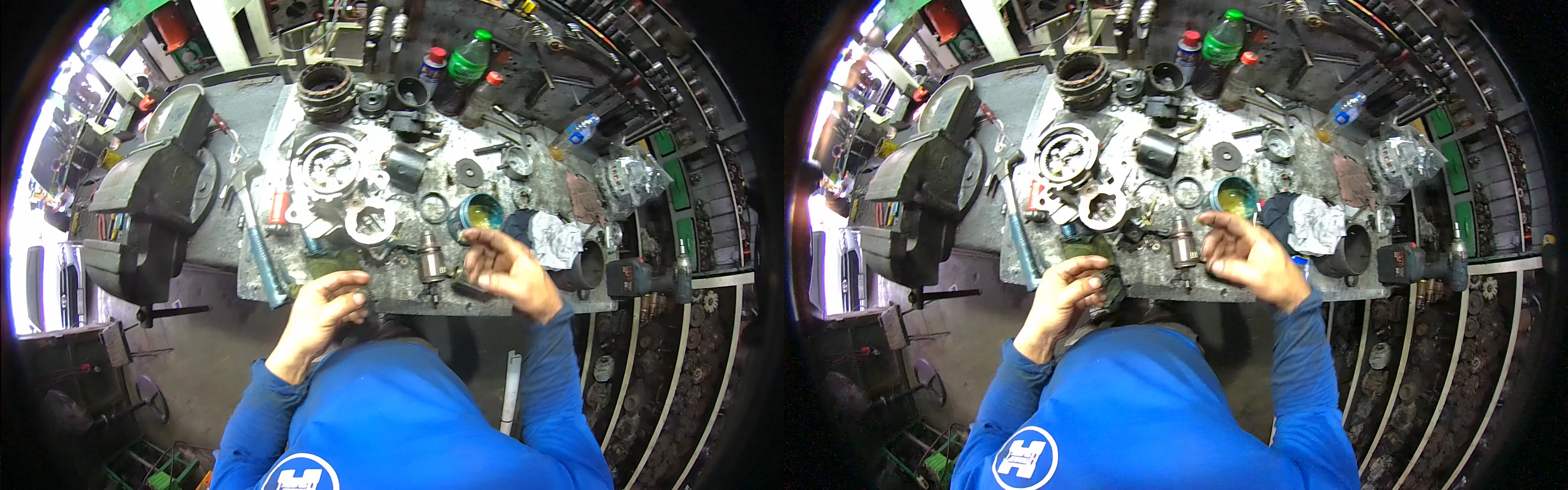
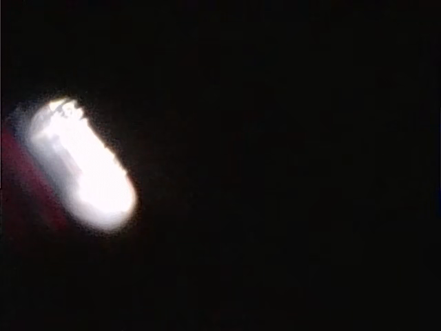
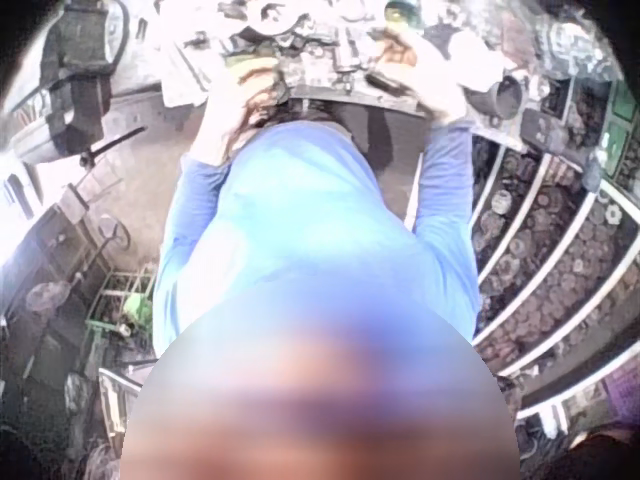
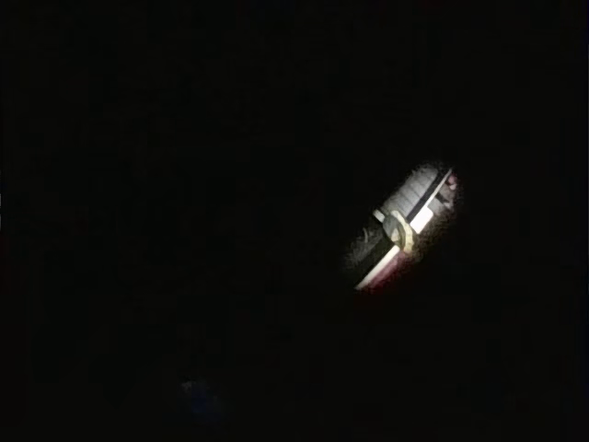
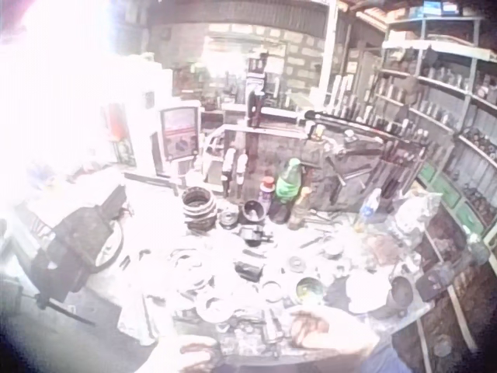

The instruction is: The person assembles small mechanical components on a cluttered workbench, applying grease to parts and fitting them together. They then move to a bench grinder and grind a small metal piece against the wheel.

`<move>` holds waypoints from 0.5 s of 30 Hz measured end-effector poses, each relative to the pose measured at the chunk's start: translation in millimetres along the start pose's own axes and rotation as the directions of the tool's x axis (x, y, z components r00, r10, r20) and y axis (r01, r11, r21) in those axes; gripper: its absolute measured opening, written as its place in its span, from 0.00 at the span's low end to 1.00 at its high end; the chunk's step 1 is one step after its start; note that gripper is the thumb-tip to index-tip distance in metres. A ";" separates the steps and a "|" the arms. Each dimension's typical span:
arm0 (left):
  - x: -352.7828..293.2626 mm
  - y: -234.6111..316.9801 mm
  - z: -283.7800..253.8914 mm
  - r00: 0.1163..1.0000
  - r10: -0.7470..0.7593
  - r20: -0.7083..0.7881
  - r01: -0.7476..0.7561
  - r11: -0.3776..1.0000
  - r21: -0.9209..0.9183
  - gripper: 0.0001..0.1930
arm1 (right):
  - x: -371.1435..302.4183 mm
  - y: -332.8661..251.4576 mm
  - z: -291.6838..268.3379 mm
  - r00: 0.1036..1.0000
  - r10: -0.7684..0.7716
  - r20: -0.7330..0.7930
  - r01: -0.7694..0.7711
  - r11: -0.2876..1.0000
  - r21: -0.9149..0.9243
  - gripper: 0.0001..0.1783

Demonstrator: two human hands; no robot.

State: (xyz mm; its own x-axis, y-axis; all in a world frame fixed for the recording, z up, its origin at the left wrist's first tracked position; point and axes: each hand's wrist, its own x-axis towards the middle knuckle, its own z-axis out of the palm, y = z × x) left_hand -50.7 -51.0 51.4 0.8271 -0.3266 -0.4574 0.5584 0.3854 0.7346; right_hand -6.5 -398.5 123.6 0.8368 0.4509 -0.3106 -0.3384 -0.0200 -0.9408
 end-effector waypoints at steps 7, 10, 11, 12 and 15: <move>-3.2 16.3 -4.0 0.988 0.137 0.064 -0.139 0.990 0.028 0.13 | 10.2 60.1 123.5 0.981 -0.101 0.166 0.084 0.990 0.109 0.53; -3.7 21.1 -7.4 0.990 0.123 0.065 -0.125 0.991 0.038 0.13 | 20.2 68.1 146.9 0.981 -0.168 0.099 0.175 0.982 -0.071 0.52; -3.7 22.9 -8.9 0.992 0.111 0.050 -0.115 0.991 0.063 0.13 | 20.9 68.5 151.1 0.980 -0.187 0.073 0.196 0.970 -0.147 0.52; -4.0 24.4 -10.3 0.993 0.111 0.049 -0.114 0.991 0.063 0.12 | 20.4 67.9 153.1 0.980 -0.192 0.059 0.200 0.955 -0.217 0.51; -6.8 27.7 -15.0 0.992 0.112 0.054 -0.116 0.989 0.086 0.11 | 15.1 62.4 151.0 0.946 -0.322 -0.043 0.260 0.828 -0.497 0.42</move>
State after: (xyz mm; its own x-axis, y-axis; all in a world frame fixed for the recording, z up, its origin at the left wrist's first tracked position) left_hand -39.9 -25.2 67.4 0.8797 -0.3277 -0.3446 0.4510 0.3450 0.8231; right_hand -80.0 -258.2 80.7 0.9190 0.3942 0.0038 0.1512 -0.3435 -0.9269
